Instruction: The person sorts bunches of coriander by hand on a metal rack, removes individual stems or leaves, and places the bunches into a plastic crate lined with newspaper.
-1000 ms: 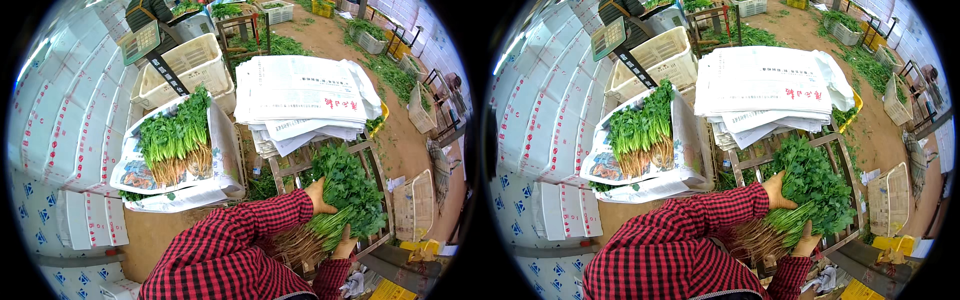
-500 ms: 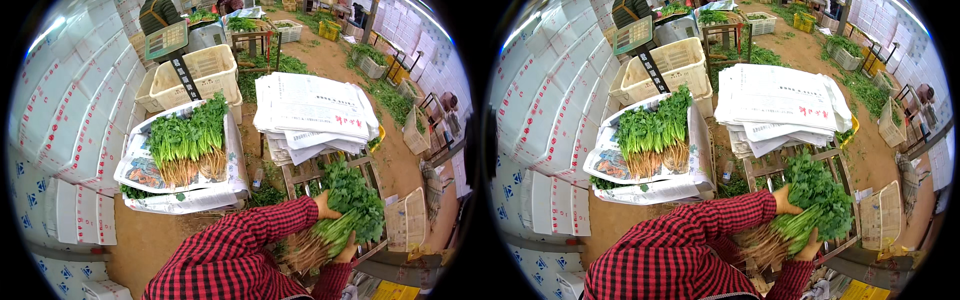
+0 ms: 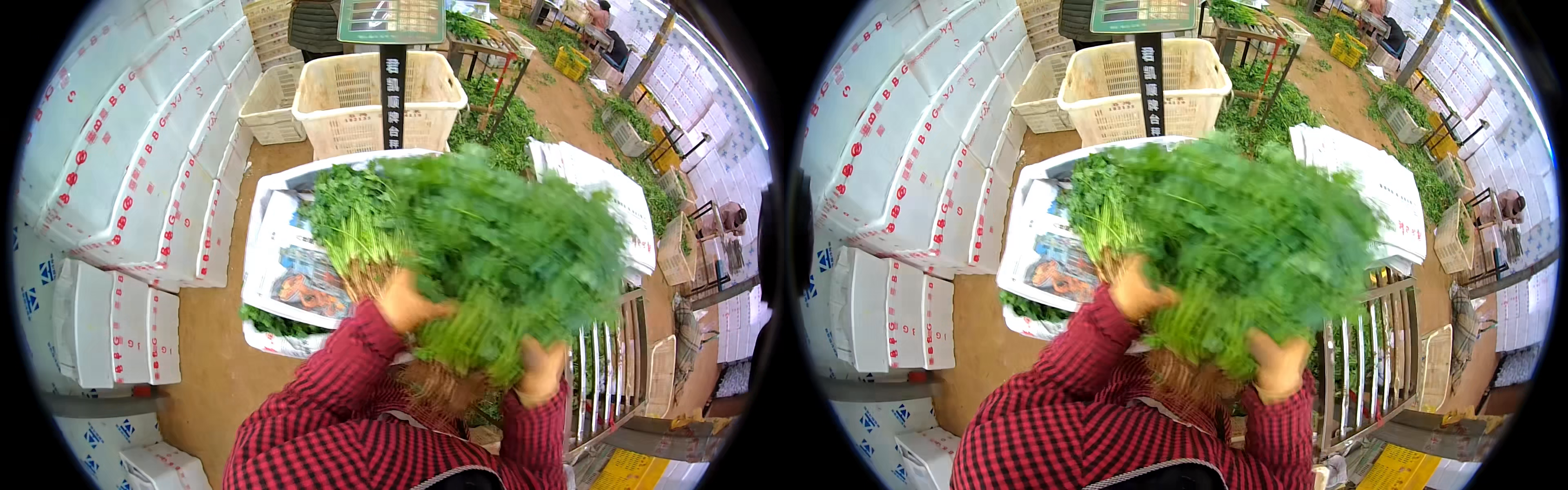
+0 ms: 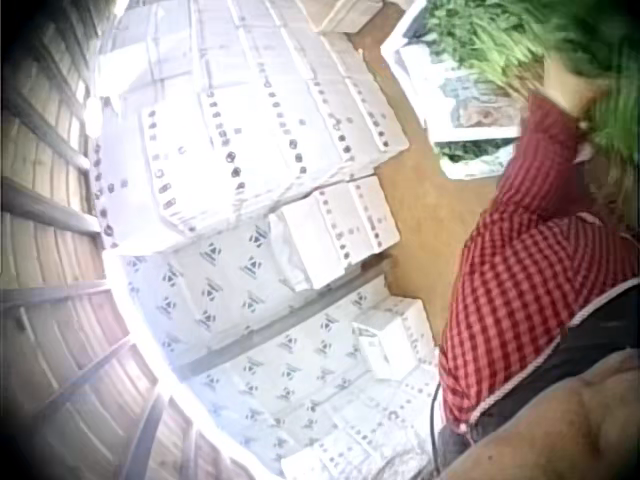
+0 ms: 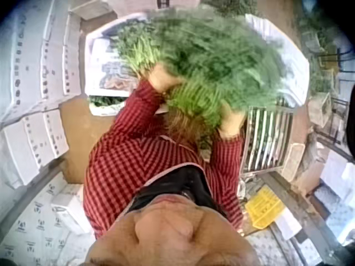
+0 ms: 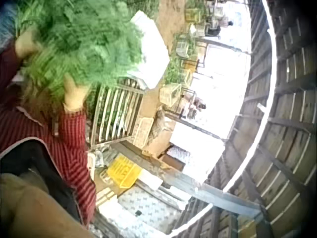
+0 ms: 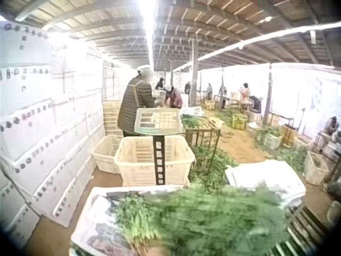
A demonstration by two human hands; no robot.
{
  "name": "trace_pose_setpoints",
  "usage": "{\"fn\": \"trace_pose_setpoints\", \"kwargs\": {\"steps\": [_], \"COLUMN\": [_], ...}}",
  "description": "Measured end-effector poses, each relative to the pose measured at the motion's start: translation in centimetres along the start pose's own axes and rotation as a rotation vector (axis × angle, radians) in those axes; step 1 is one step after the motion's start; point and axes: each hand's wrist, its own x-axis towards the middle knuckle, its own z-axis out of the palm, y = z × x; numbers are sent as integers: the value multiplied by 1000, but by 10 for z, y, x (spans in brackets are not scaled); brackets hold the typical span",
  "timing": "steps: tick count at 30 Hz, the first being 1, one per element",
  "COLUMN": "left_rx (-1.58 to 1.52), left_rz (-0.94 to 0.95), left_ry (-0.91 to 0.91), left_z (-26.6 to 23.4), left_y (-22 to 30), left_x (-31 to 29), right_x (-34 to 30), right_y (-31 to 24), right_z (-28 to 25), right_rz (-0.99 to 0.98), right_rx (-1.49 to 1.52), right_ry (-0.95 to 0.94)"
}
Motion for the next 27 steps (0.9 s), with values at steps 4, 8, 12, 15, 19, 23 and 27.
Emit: {"fn": "trace_pose_setpoints", "kwargs": {"steps": [4, 8, 12, 15, 19, 23, 27], "left_rx": [-433, -633, -1373, -763, 150, 351, 196], "left_rz": [-321, -229, -188, -419, -509, -703, -575], "left_ry": [336, 310, 656, 751, 688, 678, 715], "left_z": [-174, -256, -266, -227, -223, -233, -241], "left_y": [-87, -180, -263, -207, -132, -141, -168], "left_x": [-5, -11, -40, -9, 12, 21, 20], "right_x": [66, 132, 142, 178, 192, 168, 171], "right_y": [2, 88, 96, 133, 143, 115, 118], "right_z": [199, 321, 350, 321, 301, 317, 318], "right_rz": [-63, 67, 354, 382, 191, 251, 253], "right_rx": [2, -243, -243, -507, -646, -846, -854], "right_ry": [-410, -616, -775, -620, -450, -454, -471]}}
